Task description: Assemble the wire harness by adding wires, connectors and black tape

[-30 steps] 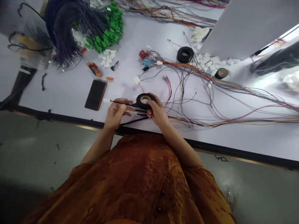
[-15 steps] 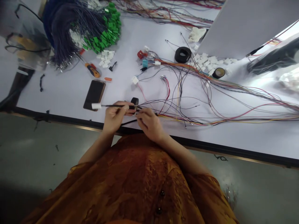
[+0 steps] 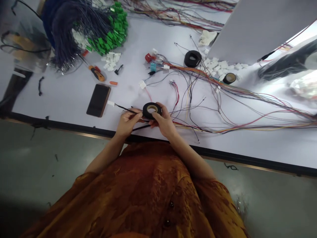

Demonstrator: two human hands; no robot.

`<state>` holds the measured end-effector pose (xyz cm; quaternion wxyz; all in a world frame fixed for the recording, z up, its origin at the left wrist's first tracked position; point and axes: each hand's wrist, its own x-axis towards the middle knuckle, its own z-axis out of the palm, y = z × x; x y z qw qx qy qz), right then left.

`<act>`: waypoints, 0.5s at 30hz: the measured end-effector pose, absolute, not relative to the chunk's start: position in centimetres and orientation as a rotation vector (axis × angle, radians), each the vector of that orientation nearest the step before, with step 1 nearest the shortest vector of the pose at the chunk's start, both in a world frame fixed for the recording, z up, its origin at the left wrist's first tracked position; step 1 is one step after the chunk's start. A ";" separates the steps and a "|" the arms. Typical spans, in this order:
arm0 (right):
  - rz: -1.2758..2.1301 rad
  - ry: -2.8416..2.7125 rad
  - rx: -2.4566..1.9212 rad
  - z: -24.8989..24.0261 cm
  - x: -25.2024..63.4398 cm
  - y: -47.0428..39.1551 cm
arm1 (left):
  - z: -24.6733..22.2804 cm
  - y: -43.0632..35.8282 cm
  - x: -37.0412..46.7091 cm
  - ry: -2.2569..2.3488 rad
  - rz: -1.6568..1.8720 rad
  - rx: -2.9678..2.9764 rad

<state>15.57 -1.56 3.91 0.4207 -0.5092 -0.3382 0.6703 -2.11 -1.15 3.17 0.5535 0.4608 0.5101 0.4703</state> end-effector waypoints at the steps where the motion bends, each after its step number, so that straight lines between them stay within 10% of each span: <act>1: 1.579 -1.019 -1.332 4.1 16.0 -1.7 | 3.4 -1.1 -2.1 1.209 1.092 1.107; 6: 0.905 -1.938 -1.299 6.4 17.5 0.4 | 4.7 -1.2 -2.3 1.206 1.064 1.259; 15: 1.103 -2.406 -1.036 6.1 15.8 3.0 | 3.8 -2.2 -3.0 1.245 1.002 1.614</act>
